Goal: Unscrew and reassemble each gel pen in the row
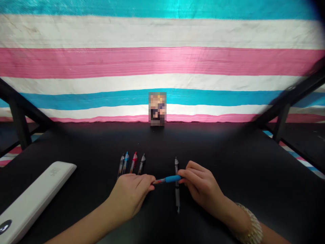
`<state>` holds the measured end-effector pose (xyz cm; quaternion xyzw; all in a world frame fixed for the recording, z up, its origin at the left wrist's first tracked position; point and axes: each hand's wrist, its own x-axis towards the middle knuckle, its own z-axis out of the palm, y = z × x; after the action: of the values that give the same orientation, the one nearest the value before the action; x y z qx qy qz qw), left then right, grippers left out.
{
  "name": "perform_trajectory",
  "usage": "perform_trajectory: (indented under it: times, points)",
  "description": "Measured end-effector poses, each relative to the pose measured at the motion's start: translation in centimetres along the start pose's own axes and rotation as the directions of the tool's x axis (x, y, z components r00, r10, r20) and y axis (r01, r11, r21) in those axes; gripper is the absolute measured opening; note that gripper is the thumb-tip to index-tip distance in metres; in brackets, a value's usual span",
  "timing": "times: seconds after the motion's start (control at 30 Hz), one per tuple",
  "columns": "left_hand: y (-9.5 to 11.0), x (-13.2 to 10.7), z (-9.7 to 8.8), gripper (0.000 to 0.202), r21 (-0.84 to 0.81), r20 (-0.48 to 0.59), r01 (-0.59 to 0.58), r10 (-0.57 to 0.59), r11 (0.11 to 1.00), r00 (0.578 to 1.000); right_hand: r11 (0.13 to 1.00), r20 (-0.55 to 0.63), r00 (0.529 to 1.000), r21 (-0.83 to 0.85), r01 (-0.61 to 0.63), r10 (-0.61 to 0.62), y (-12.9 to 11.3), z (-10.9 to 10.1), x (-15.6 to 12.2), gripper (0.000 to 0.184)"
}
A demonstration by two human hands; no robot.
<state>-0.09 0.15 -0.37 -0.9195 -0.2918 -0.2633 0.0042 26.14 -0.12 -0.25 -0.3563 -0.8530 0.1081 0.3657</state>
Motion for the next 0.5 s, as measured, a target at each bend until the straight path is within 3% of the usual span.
perform_trajectory:
  times: [0.1, 0.2, 0.33, 0.5]
  points:
    - [-0.3, -0.2, -0.1, 0.026, -0.057, -0.014, 0.075, -0.076, 0.995, 0.997, 0.999, 0.005, 0.999, 0.036, -0.033, 0.033, -0.2, -0.3, 0.1, 0.014]
    - [-0.7, -0.2, -0.3, 0.026, -0.081, -0.155, 0.139, -0.150, 0.987, 0.977, 0.985, -0.007, 0.991, 0.110, -0.132, 0.133, -0.6, -0.8, 0.4, 0.018]
    - [-1.0, -0.2, -0.6, 0.027, -0.139, -0.284, 0.067, -0.105, 0.988, 0.953, 0.953, -0.002, 0.972, 0.194, -0.232, 0.237, -0.8, -1.2, 0.7, 0.035]
    - [-0.9, -0.6, -0.5, 0.023, -0.208, -0.260, 0.109, -0.162, 0.972, 0.952, 0.932, 0.012, 0.962, 0.242, -0.268, 0.274, -0.8, -1.1, 0.7, 0.036]
